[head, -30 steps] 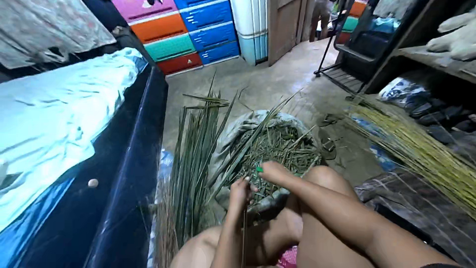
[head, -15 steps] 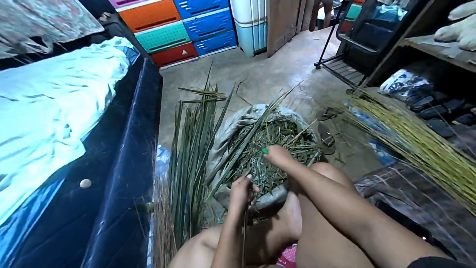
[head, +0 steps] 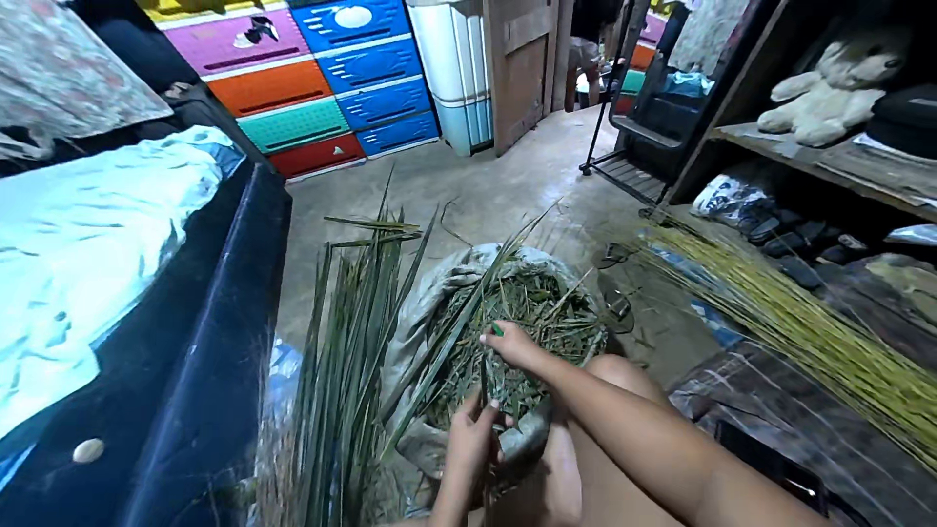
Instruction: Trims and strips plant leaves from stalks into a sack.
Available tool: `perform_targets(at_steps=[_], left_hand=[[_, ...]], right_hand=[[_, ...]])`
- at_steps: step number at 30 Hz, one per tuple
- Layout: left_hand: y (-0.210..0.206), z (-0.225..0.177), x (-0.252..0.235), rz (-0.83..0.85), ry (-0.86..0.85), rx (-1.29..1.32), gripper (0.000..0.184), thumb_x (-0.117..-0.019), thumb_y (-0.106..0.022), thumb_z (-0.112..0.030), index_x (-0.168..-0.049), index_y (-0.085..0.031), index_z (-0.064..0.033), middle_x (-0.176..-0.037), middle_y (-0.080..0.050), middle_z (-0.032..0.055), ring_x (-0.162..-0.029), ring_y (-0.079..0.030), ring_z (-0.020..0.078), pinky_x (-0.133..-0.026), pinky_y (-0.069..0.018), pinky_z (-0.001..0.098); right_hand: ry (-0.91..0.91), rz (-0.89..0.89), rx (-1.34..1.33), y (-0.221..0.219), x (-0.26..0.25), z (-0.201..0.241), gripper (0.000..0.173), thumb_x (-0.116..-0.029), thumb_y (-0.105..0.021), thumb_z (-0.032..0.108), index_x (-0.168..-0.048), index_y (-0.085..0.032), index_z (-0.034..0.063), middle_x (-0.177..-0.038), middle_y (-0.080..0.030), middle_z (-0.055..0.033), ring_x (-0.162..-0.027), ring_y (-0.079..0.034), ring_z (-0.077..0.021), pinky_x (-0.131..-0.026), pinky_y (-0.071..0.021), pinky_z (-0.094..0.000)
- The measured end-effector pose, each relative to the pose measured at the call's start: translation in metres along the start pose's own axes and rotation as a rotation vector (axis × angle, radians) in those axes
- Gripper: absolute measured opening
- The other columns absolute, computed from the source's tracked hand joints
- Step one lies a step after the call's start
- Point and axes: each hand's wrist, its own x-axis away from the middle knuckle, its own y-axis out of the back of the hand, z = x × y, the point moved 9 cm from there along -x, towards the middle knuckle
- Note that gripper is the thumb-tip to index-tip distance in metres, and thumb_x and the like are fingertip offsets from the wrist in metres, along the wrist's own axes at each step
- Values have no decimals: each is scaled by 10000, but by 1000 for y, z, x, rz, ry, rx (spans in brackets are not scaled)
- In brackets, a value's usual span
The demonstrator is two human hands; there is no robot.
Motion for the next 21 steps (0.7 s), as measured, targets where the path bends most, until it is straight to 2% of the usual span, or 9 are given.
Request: perform_targets(at_steps=[3,6,7,10,13,16,19,20,21], left_hand=[[2,-3,0,-4,-47,-43,505,-1082,-482,-104,-1565,-372,-8,-758,-699,91,-383,-449,70,-383,-409,225],[7,-1,-2,-42,-42,-59,451,-1101,-446,-125,-1535,-426,-3,-741,-709,76,-375,-419,53,-378,-383,220],[10,0,-2,-66,-38,-49,431,-1110,-424,-132,-1515,-444,13,-733,-711,77,-368,-418,51,-372,-382,220],[22,6,-6,-148,-24,-27,400,-1124,-388,-155,-1458,-491,40,-712,-708,84,-356,-410,47,-362,-374,219],[38,14,-14,-235,-16,-112,411,-1133,-377,-201,-1430,-532,37,-712,-710,73,-374,-412,53,-382,-372,237],[49,14,-16,-328,-4,-311,344,-1108,-405,-180,-1135,-670,38,-719,-638,75,-480,-469,122,-493,-435,324],[44,13,-15,-323,31,-458,366,-1103,-396,-173,-1077,-685,50,-785,-623,131,-653,-555,221,-658,-484,430],[41,14,-15,-310,36,-493,378,-1113,-381,-188,-1091,-684,37,-816,-674,134,-676,-595,227,-674,-495,436],[38,15,-16,-290,37,-508,392,-1129,-368,-209,-1194,-673,28,-863,-719,138,-697,-630,232,-686,-506,437]], right_hand=[[1,-65,-9,11,-7,-6,307,-1090,-549,261,-1283,-621,34,-1029,-619,-127,-814,-552,-191,-753,-470,-376],[4,-56,33,9,-6,-9,336,-1095,-534,271,-1319,-616,34,-1120,-644,-171,-915,-600,-244,-841,-489,-436],[4,-37,49,6,-4,-9,336,-1097,-521,271,-1317,-614,35,-1111,-642,-171,-908,-599,-245,-834,-489,-441],[11,98,161,-13,9,-4,319,-1100,-482,253,-1269,-611,15,-1021,-607,-164,-838,-566,-248,-770,-472,-442],[72,302,404,-45,28,-4,327,-1068,-527,229,-1216,-631,-44,-1061,-645,-249,-953,-628,-363,-853,-483,-561],[83,422,575,-71,48,-9,341,-1065,-532,264,-1176,-646,-38,-1076,-661,-268,-1019,-646,-420,-867,-478,-635],[56,359,732,-74,49,-10,352,-1065,-535,281,-1209,-658,-16,-1182,-678,-272,-1147,-647,-459,-921,-486,-685],[43,317,771,-71,44,-10,354,-1061,-549,276,-1233,-657,-14,-1216,-675,-272,-1174,-639,-466,-933,-487,-689],[18,266,799,-66,38,-11,355,-1060,-555,265,-1263,-651,-10,-1252,-670,-271,-1197,-633,-469,-942,-489,-690]])
